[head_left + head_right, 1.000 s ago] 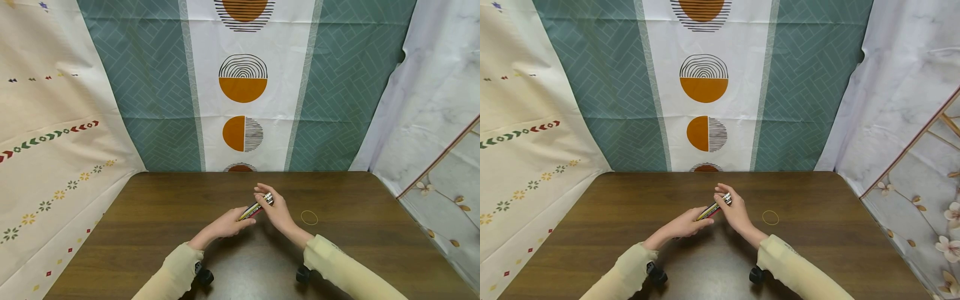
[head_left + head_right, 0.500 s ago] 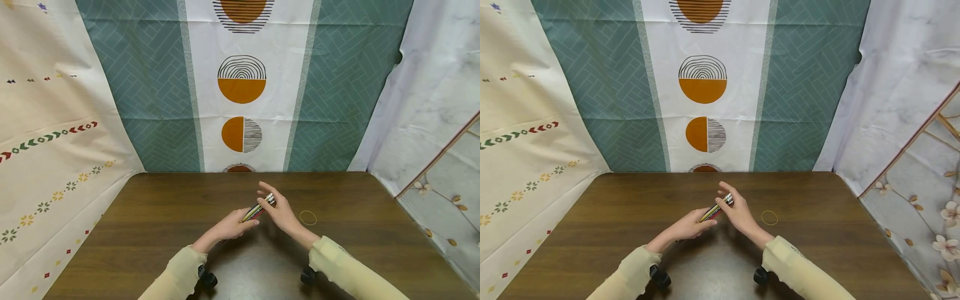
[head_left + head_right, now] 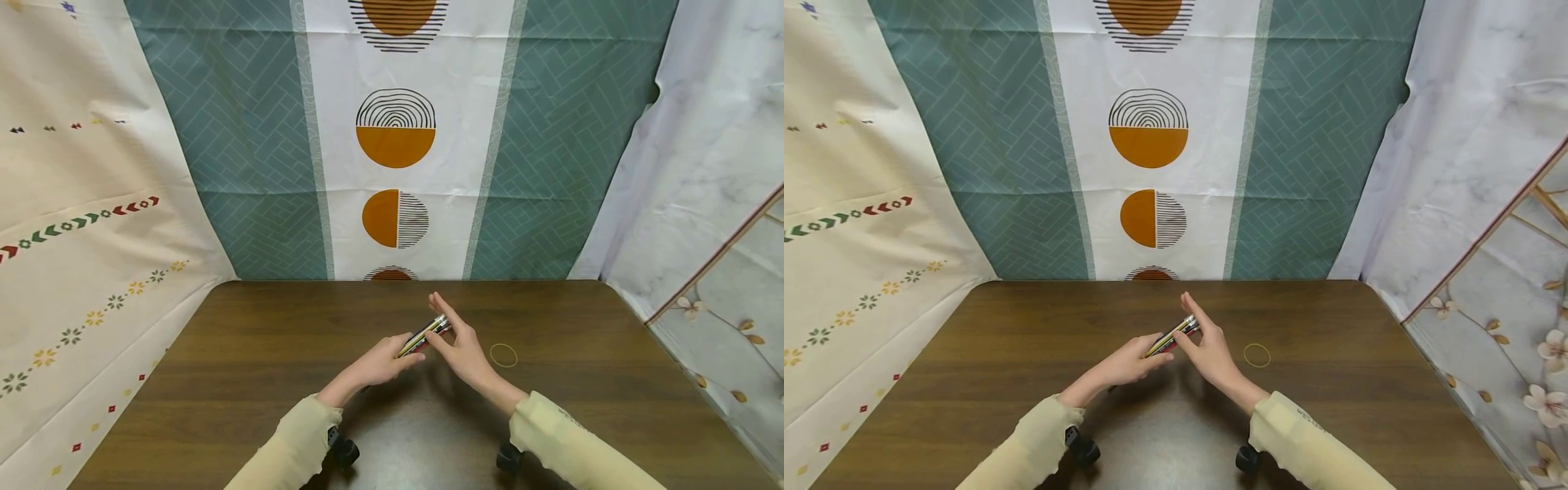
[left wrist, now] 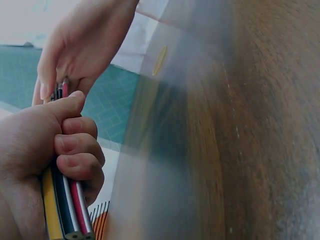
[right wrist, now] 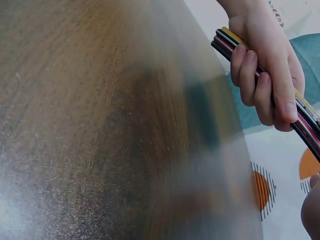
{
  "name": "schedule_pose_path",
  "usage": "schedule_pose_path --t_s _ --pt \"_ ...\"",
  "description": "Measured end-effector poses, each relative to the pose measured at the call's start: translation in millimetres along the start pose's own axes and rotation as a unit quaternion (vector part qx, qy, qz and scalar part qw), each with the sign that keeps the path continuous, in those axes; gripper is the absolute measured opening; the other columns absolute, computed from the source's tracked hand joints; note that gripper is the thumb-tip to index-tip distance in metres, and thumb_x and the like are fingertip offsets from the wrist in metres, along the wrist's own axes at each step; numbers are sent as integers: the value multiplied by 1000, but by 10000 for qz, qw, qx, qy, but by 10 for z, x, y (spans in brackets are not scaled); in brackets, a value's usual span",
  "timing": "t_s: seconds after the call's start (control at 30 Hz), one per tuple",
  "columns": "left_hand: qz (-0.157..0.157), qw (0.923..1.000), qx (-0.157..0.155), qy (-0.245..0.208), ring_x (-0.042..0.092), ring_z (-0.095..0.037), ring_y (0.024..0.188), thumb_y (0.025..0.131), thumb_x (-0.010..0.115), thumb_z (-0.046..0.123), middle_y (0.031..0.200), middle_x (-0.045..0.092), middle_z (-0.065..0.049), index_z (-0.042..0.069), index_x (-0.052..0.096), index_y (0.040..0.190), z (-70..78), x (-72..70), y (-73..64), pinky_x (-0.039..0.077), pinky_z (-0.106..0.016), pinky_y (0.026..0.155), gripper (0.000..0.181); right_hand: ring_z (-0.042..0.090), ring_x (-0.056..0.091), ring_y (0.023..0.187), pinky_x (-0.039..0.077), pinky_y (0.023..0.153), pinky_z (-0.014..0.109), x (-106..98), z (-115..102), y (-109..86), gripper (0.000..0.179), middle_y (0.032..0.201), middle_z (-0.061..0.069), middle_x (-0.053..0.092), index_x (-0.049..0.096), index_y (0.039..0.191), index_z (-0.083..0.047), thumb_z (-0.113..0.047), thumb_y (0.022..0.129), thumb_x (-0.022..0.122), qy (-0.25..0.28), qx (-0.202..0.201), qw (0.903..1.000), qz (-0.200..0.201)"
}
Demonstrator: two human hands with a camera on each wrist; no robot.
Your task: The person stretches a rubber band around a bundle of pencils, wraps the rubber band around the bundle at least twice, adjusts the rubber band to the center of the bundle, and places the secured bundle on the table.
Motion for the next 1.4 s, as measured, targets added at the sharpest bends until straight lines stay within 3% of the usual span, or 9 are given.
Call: schedule_pose_path --t_s 0.1,0.2,0.43,0.77,0.87,0.93,1.07,1.2,1.4 --pt "-13 10000 -45 -27 40 -9 47 101 57 26 69 48 3 7 56 108 1 11 3 37 -21 46 20 30 35 147 38 112 49 -2 -15 -18 78 160 10 34 23 158 -17 -11 94 67 -76 125 9998 -137" --pt "-25 9999 -96 -54 40 -9 47 101 57 26 69 48 3 7 56 110 -1 22 -3 37 -22 46 21 32 28 150 32 113 56 -9 -39 -36 86 163 13 26 13 160 -17 -10 93 67 -114 236 9990 -357" --pt "128 9998 -64 -145 42 -10 50 101 57 26 72 50 1 5 55 119 13 -23 2 39 -22 47 28 37 24 151 25 116 58 -70 -62 -53 86 164 16 22 13 160 -15 -8 93 67 79 179 9990 -392" --pt "44 9998 -48 -192 43 -9 51 101 57 27 73 51 0 4 54 123 20 -24 4 39 -22 48 32 30 34 147 32 114 55 -81 -5 -104 83 164 8 27 16 159 -23 -12 94 67 -237 3 9986 -478" --pt "55 9996 -33 -261 42 -10 50 101 58 27 73 51 0 3 54 121 32 -11 8 38 -22 48 32 25 58 128 49 102 46 -118 -11 -63 67 154 7 44 31 155 -23 -14 97 63 -172 99 9994 -282" --pt "53 9998 -24 -198 42 -9 51 100 59 28 73 51 0 2 55 120 31 3 19 38 -22 48 34 18 69 99 57 82 37 -149 -7 -24 51 135 11 60 45 146 -21 -15 99 61 -189 304 9993 -140" --pt "37 10000 11 44 42 -8 51 98 63 32 72 50 2 3 56 119 31 27 29 38 -22 48 37 8 52 54 47 49 26 -204 4 42 19 89 17 64 62 119 -15 -19 100 59 -168 855 9962 -90" --pt "-4 9999 78 -65 43 -8 50 97 63 35 72 49 3 9 54 118 53 40 18 38 -22 48 35 8 48 47 46 44 29 -239 11 84 12 76 17 56 61 105 -6 -17 100 59 276 883 9953 -286" --pt "-182 9963 161 -823 39 -10 48 102 54 33 72 46 -2 16 48 128 88 52 -7 35 -22 43 31 11 57 58 56 55 44 -282 60 107 15 85 6 57 59 107 0 -13 100 58 1272 587 9881 -631"
Point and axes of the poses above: each hand's wrist, its own y-axis towards the middle knuckle, its own x-axis out of the palm, z = x × y, the point moved 3 cm from there along y, towards the middle knuckle
